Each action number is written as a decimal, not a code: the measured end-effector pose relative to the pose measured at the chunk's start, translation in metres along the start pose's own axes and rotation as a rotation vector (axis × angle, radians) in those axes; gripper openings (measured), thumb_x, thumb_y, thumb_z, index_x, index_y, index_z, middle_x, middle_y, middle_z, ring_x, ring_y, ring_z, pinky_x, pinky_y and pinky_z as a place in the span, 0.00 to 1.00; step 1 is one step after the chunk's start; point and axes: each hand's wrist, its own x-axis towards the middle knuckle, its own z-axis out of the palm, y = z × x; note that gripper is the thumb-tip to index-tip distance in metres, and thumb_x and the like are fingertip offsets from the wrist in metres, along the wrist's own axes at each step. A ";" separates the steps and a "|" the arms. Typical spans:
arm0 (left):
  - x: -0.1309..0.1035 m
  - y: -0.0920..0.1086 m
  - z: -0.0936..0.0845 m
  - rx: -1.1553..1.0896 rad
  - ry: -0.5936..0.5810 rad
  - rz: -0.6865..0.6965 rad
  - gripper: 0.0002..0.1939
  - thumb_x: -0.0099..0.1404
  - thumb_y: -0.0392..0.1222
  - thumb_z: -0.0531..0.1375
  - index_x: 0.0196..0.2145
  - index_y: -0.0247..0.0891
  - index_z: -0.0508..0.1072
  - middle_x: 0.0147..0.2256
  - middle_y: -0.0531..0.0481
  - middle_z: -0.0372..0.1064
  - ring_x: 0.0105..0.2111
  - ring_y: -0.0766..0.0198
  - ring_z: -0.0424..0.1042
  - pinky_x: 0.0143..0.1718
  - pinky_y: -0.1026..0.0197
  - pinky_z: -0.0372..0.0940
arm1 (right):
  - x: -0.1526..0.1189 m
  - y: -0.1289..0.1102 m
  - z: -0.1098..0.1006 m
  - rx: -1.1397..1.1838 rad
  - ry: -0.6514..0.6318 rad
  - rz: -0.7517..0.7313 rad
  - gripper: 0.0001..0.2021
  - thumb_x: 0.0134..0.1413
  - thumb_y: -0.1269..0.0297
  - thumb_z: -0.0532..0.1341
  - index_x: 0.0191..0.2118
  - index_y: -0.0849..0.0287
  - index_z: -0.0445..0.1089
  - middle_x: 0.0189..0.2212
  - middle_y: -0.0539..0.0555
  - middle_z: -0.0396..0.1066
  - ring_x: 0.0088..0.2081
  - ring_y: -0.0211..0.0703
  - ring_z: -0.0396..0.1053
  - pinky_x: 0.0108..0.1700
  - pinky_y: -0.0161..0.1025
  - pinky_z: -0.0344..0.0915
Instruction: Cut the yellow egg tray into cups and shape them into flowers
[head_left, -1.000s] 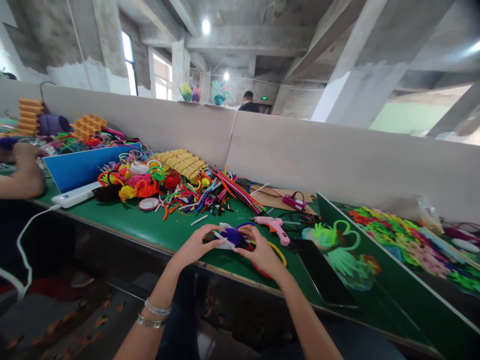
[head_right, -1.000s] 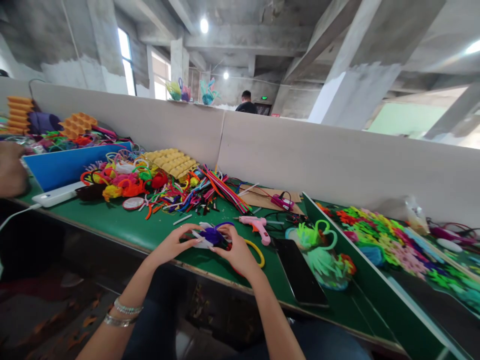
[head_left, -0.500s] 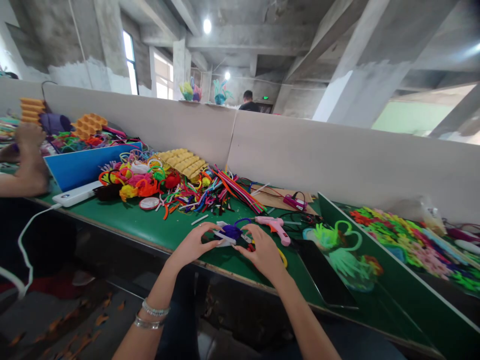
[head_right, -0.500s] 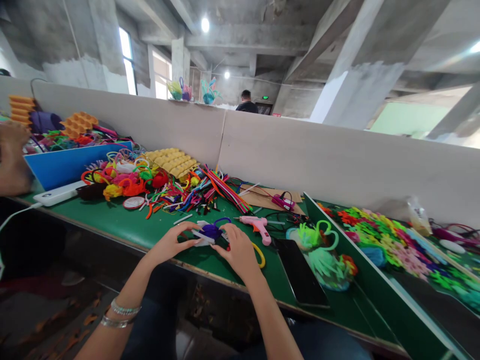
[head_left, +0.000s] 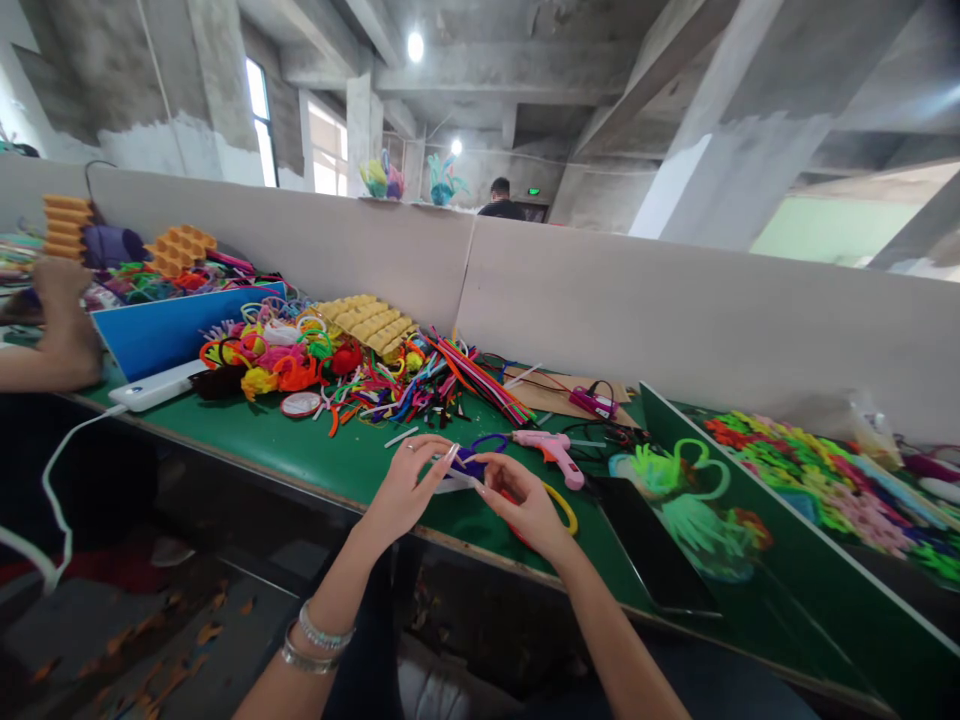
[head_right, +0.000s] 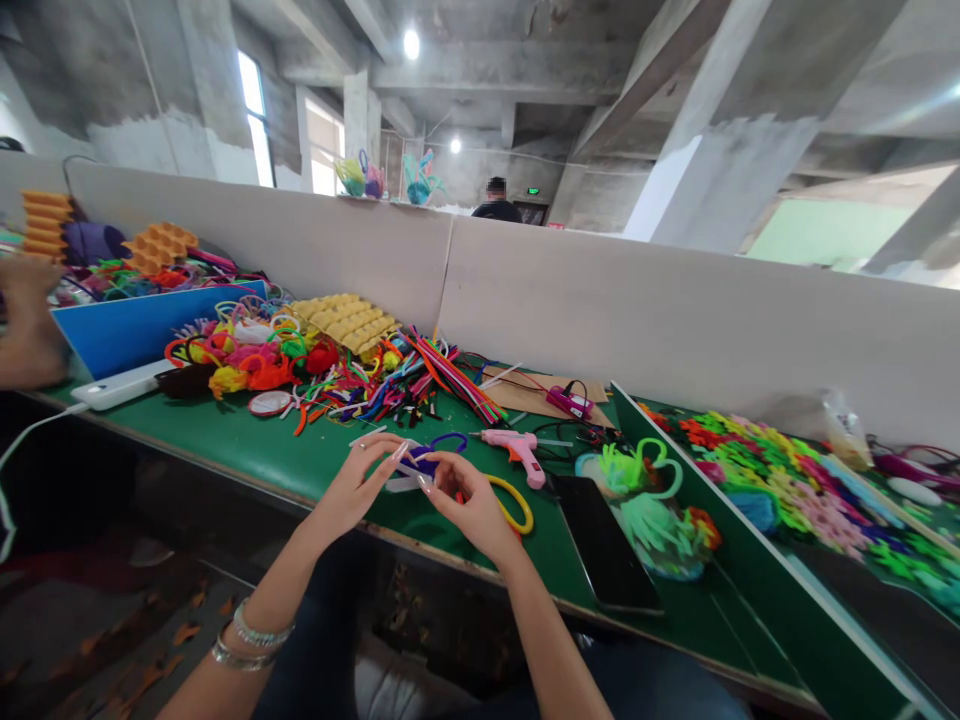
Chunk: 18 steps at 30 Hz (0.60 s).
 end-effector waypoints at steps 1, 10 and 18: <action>0.000 0.001 0.002 -0.018 -0.001 -0.010 0.12 0.64 0.43 0.48 0.38 0.40 0.69 0.42 0.48 0.66 0.47 0.62 0.61 0.50 0.56 0.55 | 0.000 -0.001 0.001 0.012 -0.012 0.001 0.16 0.49 0.60 0.59 0.45 0.56 0.63 0.27 0.47 0.57 0.28 0.34 0.57 0.30 0.32 0.57; 0.001 0.000 0.008 -0.101 0.038 -0.083 0.13 0.64 0.45 0.48 0.29 0.39 0.69 0.38 0.48 0.67 0.44 0.62 0.62 0.49 0.56 0.55 | -0.001 -0.012 0.007 0.081 -0.112 0.031 0.19 0.50 0.61 0.59 0.49 0.55 0.61 0.28 0.47 0.57 0.28 0.32 0.56 0.30 0.32 0.58; 0.000 0.002 0.009 -0.052 0.073 -0.065 0.15 0.65 0.44 0.46 0.26 0.38 0.67 0.40 0.47 0.67 0.45 0.61 0.61 0.48 0.54 0.55 | -0.002 -0.014 0.011 0.206 -0.140 0.056 0.22 0.48 0.62 0.61 0.51 0.56 0.61 0.27 0.47 0.58 0.27 0.32 0.57 0.30 0.32 0.59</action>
